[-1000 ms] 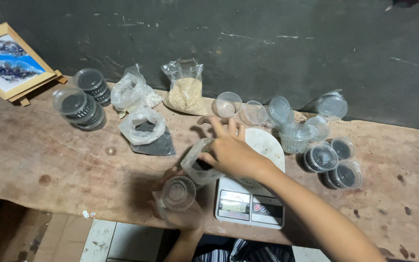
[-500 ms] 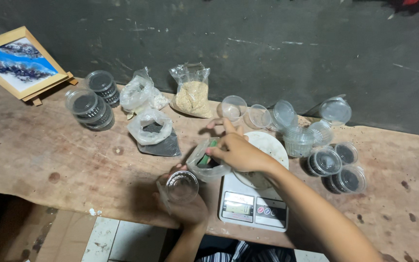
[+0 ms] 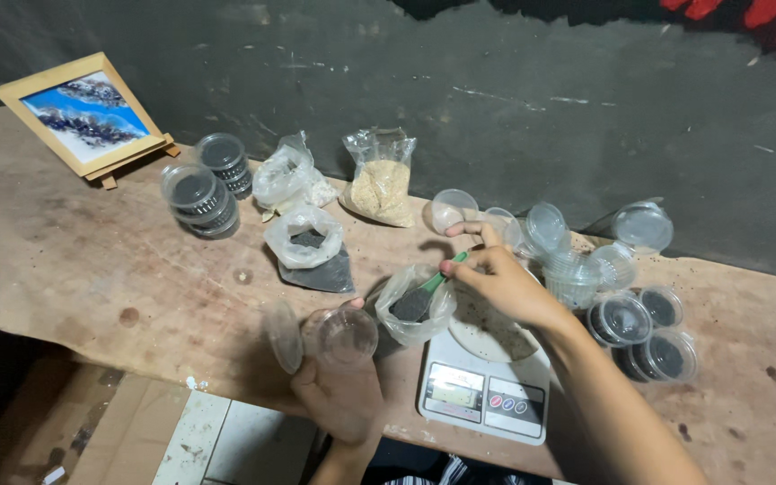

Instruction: The person scoops a dark granular material from a plastic bag into small clear plastic containers placed on a digital scale. They repeatedly add and remove material to reach a target weight, then move the filled container aside and repeat the process with a new container.

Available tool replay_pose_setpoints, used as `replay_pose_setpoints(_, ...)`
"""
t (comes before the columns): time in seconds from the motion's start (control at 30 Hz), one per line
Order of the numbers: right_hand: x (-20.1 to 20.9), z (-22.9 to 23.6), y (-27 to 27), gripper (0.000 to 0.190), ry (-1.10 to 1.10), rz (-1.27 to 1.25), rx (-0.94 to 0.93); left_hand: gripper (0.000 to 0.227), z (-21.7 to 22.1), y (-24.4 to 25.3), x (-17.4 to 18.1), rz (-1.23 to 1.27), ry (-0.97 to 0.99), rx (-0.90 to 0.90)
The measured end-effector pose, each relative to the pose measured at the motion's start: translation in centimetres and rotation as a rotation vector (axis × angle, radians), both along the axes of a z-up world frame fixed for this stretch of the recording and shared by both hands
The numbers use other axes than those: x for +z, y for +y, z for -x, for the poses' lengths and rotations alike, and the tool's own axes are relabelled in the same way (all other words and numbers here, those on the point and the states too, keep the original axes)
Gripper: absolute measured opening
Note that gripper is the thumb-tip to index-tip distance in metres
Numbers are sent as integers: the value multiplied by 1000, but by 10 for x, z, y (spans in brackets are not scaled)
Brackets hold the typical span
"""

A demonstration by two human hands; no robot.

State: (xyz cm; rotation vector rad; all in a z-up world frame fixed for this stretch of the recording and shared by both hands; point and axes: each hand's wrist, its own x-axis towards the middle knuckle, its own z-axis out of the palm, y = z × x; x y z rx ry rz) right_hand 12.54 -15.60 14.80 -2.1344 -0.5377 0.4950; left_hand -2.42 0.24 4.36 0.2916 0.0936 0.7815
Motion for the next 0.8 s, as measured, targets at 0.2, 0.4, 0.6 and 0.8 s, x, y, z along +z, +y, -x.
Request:
replay_pose_setpoints(0.2,-3,-8,-15,49,-10,-30,-48,41,6,9,24,-59,-179,-170)
replay_pose_setpoints(0.4,11,-9,-19,48,0,-138,-139,38,2,20,-4,-4,54,-329)
replay_pose_setpoints(0.6,40,8,-3,48,-19,-205,-89,56,7,17,20,-164,101,-415)
replay_pose_setpoints(0.8,62,37,31,47,-84,-94,25,49,12,14,45,-245,170,-347)
